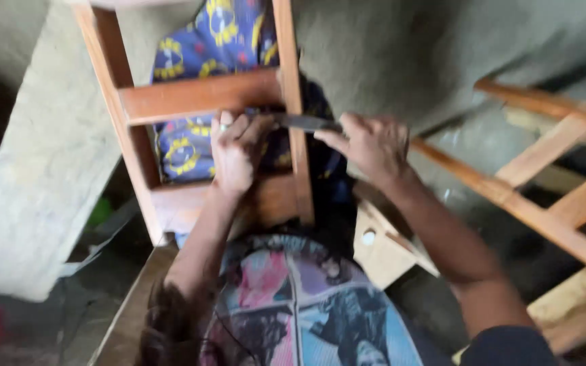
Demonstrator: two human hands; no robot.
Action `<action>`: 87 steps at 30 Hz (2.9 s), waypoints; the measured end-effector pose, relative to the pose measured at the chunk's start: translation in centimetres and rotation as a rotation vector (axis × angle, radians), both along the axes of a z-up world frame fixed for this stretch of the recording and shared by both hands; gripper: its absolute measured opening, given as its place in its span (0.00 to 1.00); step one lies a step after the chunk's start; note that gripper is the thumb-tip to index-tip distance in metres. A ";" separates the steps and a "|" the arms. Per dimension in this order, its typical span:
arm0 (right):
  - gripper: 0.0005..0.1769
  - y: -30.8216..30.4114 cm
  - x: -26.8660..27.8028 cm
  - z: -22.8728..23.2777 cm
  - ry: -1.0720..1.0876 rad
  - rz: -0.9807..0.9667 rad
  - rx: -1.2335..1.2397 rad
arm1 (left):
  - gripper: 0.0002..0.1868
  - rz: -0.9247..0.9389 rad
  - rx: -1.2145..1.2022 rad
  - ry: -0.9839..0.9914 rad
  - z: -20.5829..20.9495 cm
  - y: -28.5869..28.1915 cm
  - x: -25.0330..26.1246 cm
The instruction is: Scraping the wooden frame of a chair using a small knife to refine the surface
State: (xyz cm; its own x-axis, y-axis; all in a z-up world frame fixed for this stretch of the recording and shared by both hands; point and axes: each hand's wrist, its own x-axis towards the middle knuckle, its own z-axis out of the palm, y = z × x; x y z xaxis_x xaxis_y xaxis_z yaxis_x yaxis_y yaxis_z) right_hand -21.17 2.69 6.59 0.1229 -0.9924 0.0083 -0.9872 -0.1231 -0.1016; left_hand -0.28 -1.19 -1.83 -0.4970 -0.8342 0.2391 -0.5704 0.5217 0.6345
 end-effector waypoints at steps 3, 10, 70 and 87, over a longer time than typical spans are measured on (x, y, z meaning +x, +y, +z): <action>0.29 1.5 0.6 0.8 -0.039 -0.087 0.020 | 0.01 0.004 0.049 -0.004 1.2 1.4 -0.2; 0.29 0.0 -0.2 -0.7 0.121 -0.022 -0.086 | 0.01 0.022 -0.052 -0.031 0.4 -0.8 -0.9; 0.19 -3.1 -1.2 0.0 0.151 0.366 0.153 | 0.09 0.426 0.339 0.313 3.2 1.0 0.6; 0.25 -3.3 1.5 2.3 0.082 0.061 0.746 | 0.11 0.427 1.213 0.404 1.5 2.5 -2.7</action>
